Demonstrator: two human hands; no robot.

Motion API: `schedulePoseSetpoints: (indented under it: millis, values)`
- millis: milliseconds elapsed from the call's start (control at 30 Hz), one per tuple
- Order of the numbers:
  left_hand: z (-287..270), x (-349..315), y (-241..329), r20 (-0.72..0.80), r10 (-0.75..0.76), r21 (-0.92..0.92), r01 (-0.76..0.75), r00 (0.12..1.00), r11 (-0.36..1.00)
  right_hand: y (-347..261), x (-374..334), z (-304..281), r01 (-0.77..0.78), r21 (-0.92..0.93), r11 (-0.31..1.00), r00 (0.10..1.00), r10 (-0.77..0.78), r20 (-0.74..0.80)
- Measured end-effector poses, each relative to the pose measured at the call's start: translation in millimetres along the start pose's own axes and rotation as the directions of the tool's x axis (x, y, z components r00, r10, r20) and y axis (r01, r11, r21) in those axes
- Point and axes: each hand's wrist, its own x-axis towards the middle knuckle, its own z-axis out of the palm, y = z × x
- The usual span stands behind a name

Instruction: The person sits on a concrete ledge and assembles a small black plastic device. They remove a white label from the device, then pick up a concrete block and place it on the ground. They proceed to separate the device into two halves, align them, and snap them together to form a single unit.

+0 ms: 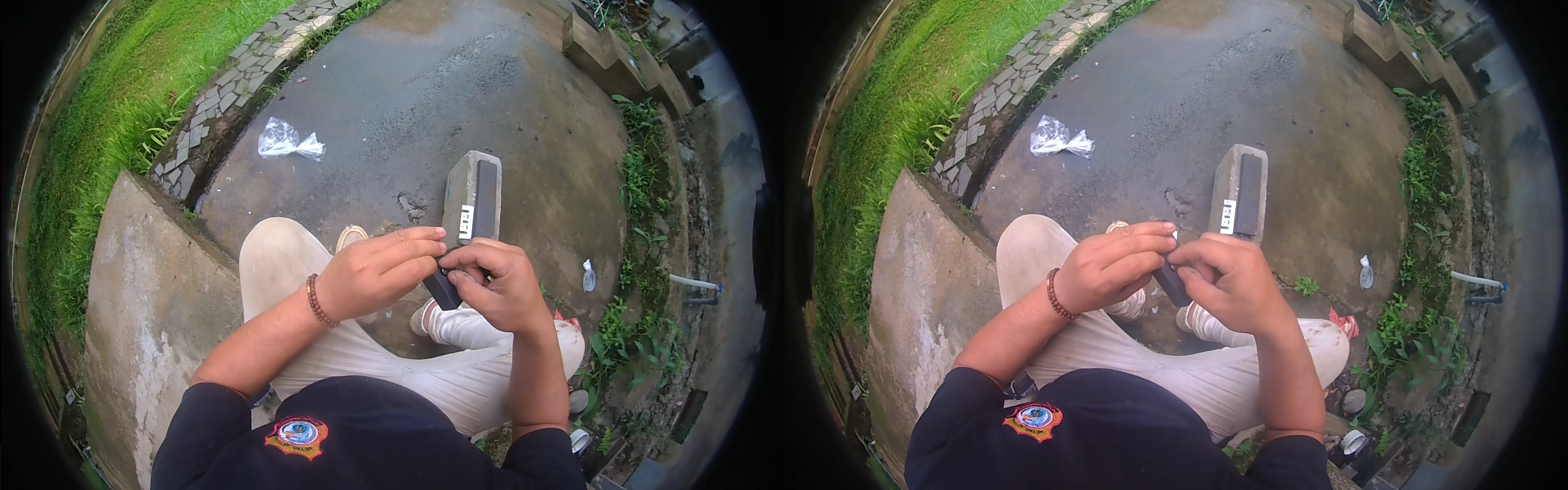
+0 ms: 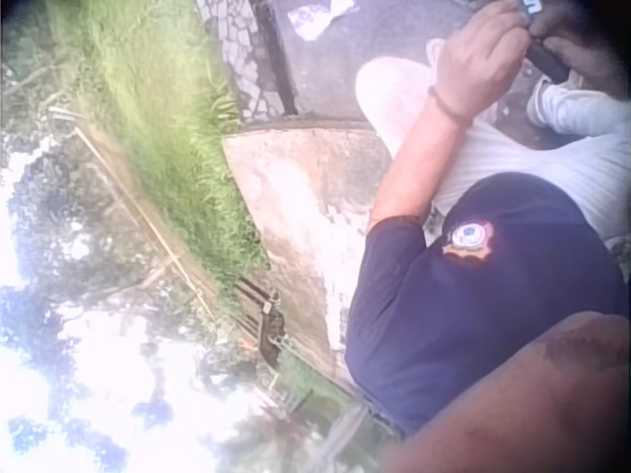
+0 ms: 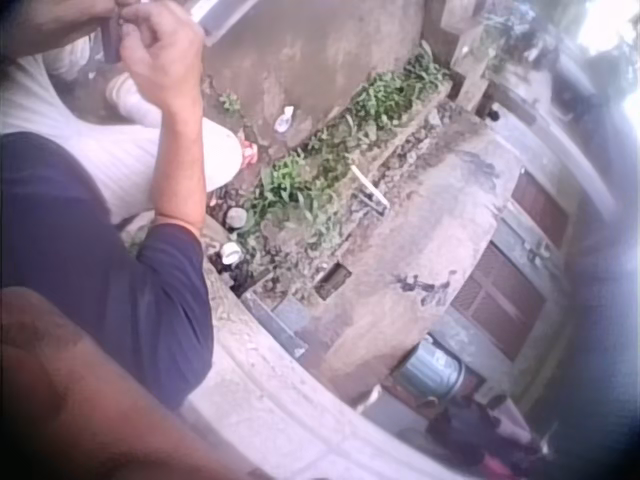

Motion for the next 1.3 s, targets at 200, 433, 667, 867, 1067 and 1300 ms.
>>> schedulePoseSetpoints:
  millis: [200, 433, 667, 867, 1067, 1300]
  values:
    - [1, -1, -1, -0.009, -0.039, -0.014, 0.039, 0.999, 0.999, 4, -2, -1, -0.106, 0.099, 0.989, 0.994, 0.109, -0.029]
    - [2, -2, -5, -0.024, -0.080, -0.039, 0.079, 0.997, 0.996, 10, -1, -2, -0.110, 0.155, 0.982, 0.989, 0.123, -0.080]
    - [-5, -4, -8, 0.035, -0.422, -0.125, 0.423, 0.906, 0.898, 72, -24, 17, -0.396, 0.516, 0.760, 0.832, 0.534, -0.148]
    - [2, -7, -15, 0.227, -0.826, -0.654, 0.709, 0.516, 0.264, 70, -28, 36, -0.377, 0.756, 0.535, 0.766, 0.639, -0.071]
    - [7, -7, -18, 0.249, -0.840, -0.654, 0.723, 0.482, 0.221, 53, -23, 42, -0.193, 0.749, 0.634, 0.865, 0.471, -0.175]
    - [22, -7, -9, 0.101, -0.849, -0.463, 0.779, 0.519, 0.422, 40, -10, 70, 0.007, 0.646, 0.763, 0.880, 0.302, -0.366]
